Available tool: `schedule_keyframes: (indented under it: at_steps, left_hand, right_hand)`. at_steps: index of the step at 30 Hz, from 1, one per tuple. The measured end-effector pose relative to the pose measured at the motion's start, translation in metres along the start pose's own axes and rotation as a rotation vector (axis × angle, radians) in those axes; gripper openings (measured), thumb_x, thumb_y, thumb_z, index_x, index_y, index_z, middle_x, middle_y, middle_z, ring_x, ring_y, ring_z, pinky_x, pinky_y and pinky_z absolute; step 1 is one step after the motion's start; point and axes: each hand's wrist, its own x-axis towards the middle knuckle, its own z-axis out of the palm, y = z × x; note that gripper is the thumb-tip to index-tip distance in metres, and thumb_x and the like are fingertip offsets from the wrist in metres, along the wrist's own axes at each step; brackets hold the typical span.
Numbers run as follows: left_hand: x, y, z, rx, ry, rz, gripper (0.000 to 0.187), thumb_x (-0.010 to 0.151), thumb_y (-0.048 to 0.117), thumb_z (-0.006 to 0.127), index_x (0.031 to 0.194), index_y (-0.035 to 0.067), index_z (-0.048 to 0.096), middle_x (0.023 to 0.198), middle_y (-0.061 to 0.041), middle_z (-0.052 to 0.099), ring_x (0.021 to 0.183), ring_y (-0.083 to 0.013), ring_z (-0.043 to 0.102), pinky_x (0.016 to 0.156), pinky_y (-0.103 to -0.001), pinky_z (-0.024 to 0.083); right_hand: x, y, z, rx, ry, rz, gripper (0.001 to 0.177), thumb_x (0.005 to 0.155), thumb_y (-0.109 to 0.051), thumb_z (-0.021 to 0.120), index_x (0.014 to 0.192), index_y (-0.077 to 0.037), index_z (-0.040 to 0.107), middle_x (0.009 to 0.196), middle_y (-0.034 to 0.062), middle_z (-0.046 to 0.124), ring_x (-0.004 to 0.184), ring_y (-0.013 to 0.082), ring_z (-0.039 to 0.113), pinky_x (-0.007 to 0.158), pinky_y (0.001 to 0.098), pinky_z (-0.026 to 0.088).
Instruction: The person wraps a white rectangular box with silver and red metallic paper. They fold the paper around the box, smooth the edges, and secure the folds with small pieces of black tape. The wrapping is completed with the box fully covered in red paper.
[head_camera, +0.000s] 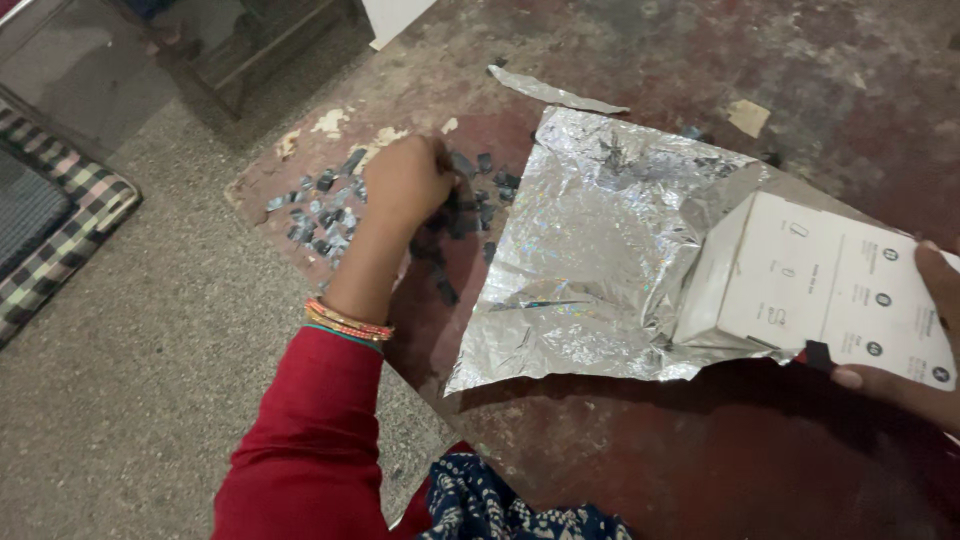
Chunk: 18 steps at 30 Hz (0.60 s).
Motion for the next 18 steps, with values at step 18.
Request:
schedule_keyframes:
  at_steps: [18]
  left_hand:
    - [-0.006, 0.032, -0.040, -0.296, -0.024, 0.161, 0.018, 0.084, 0.017, 0.077, 0.097, 0.005, 0.074, 0.086, -0.015, 0.075, 0.078, -0.0284, 0.073, 0.072, -0.039, 0.055]
  right_hand:
    - [0.015, -0.084, -0.043, -0.402, -0.300, 0.285, 0.143, 0.057, -0.081, 0.078, 0.164, -0.002, 0.028, 0.173, 0.0252, 0.013, 0.143, 0.0473, 0.040, 0.111, 0.0552, 0.041]
